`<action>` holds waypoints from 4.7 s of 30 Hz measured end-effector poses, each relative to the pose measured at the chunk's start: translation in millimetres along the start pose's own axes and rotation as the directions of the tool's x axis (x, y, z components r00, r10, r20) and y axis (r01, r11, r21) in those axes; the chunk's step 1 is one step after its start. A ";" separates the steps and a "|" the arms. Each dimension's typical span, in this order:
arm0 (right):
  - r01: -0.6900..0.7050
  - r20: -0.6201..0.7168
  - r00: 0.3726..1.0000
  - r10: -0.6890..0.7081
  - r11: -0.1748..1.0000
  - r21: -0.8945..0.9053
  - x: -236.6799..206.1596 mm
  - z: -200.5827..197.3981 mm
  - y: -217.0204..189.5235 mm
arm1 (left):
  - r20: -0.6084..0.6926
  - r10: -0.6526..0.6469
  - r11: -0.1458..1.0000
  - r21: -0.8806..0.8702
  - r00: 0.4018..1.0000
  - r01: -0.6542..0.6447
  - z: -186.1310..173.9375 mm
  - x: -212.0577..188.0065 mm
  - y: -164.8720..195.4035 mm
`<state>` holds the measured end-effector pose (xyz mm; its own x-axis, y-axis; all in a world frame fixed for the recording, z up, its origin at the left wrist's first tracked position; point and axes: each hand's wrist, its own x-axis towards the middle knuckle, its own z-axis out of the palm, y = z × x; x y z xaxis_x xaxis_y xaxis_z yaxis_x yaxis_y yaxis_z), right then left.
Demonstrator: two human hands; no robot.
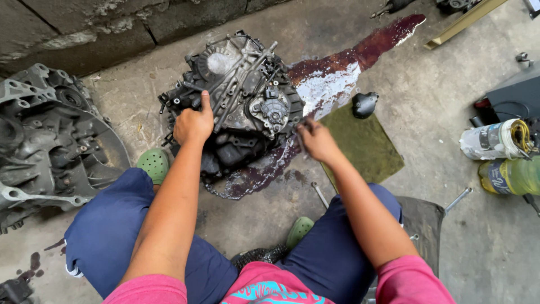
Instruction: The person uses a wrench to loosen and remove bolts from a disassembled engine block resting on the floor. They repeatedly reposition the wrench and remove fasteners from the engine casing.
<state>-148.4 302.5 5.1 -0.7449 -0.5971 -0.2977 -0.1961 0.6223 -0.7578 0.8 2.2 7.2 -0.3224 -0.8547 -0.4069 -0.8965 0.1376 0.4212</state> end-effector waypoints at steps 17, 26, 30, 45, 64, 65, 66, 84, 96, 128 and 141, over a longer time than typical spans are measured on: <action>-0.513 0.392 0.849 0.353 0.376 0.772 9.8 55.1 -4.9 | -0.002 0.000 1.000 -0.003 1.000 0.000 4.8 3.5 -2.0; -0.366 0.289 0.915 0.282 0.882 0.297 30.2 21.1 6.6 | 0.010 -0.003 1.000 -0.002 1.000 0.003 2.6 1.4 -0.7; 0.287 0.237 0.954 -0.185 0.794 -0.536 47.0 -23.7 -10.4 | -0.010 -0.002 1.000 -0.001 1.000 0.002 2.0 1.5 -0.7; -0.207 0.229 0.965 0.131 0.913 0.351 3.6 19.7 -7.3 | -0.001 0.003 1.000 0.010 1.000 -0.003 1.6 0.8 -0.6; -0.031 0.170 0.980 0.105 0.920 -0.390 37.5 0.3 -16.3 | -0.005 0.001 1.000 -0.011 1.000 -0.001 1.9 1.1 -1.4; 0.125 0.160 0.986 -0.050 0.854 -0.505 39.8 -6.9 -20.2 | 0.000 0.003 1.000 -0.012 1.000 -0.003 1.7 1.1 -2.0; 0.263 0.167 0.965 -0.203 0.747 -0.610 39.3 -11.6 -23.5 | 0.006 0.009 1.000 -0.014 1.000 -0.009 2.0 1.6 -1.3; -0.395 0.330 0.910 0.251 0.765 0.509 11.4 31.3 -18.7 | -0.001 0.012 1.000 -0.017 1.000 -0.012 0.1 0.4 0.0; -0.032 0.235 0.967 0.097 0.963 -0.267 37.9 -4.7 -20.8 | 0.008 0.002 1.000 -0.004 1.000 -0.002 0.6 0.8 0.5; -0.504 0.403 0.862 0.307 0.602 0.619 22.9 35.9 -12.7 | 0.003 0.006 1.000 -0.013 1.000 -0.006 4.7 4.7 -1.6; -0.071 0.244 0.963 0.116 0.980 -0.187 42.1 2.2 2.1 | -0.007 0.010 1.000 0.008 1.000 -0.010 6.1 4.7 -3.3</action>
<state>-178.8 277.6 -10.3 -0.5845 -0.6261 -0.5160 -0.2589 0.7467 -0.6127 0.5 0.7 -1.0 -0.3296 -0.8566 -0.3971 -0.8956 0.1506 0.4186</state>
